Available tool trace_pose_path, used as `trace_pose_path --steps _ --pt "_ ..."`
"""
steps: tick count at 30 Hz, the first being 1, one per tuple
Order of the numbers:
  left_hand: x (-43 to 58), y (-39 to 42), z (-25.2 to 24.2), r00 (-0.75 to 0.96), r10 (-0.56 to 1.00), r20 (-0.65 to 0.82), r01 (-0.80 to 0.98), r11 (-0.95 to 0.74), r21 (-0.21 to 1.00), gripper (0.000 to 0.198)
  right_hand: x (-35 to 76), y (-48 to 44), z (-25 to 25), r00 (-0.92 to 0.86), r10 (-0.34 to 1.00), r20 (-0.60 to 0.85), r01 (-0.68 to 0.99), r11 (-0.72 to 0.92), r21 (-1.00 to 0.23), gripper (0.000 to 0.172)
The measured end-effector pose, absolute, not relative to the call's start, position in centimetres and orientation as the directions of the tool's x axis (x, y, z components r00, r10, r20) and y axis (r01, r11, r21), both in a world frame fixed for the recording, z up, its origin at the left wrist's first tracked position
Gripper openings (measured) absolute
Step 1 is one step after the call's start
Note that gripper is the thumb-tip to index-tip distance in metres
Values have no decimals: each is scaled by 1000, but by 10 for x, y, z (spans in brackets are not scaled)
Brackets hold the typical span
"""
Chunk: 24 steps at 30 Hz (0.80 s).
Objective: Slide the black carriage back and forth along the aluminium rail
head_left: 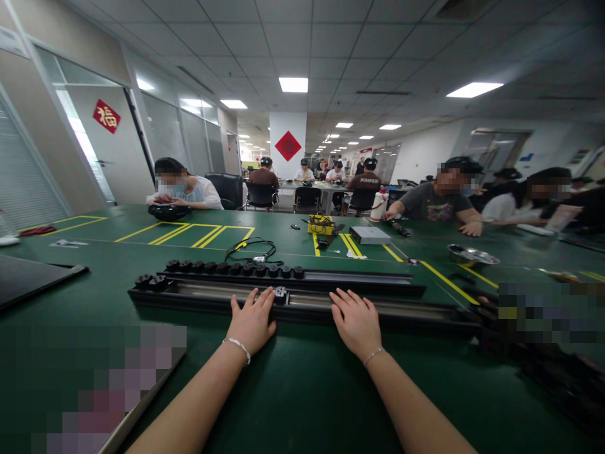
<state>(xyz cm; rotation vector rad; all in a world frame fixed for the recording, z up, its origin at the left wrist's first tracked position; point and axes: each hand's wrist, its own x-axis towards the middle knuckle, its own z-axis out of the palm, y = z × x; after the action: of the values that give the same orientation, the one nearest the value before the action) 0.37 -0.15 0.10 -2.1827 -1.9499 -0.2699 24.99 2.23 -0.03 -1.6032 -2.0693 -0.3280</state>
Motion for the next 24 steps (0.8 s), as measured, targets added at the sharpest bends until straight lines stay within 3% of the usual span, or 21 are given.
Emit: trace_pose_path --steps 24 --pt "9 -3 4 114 965 235 993 -110 -29 64 248 21 1 -178 842 510 956 271 -112 37"
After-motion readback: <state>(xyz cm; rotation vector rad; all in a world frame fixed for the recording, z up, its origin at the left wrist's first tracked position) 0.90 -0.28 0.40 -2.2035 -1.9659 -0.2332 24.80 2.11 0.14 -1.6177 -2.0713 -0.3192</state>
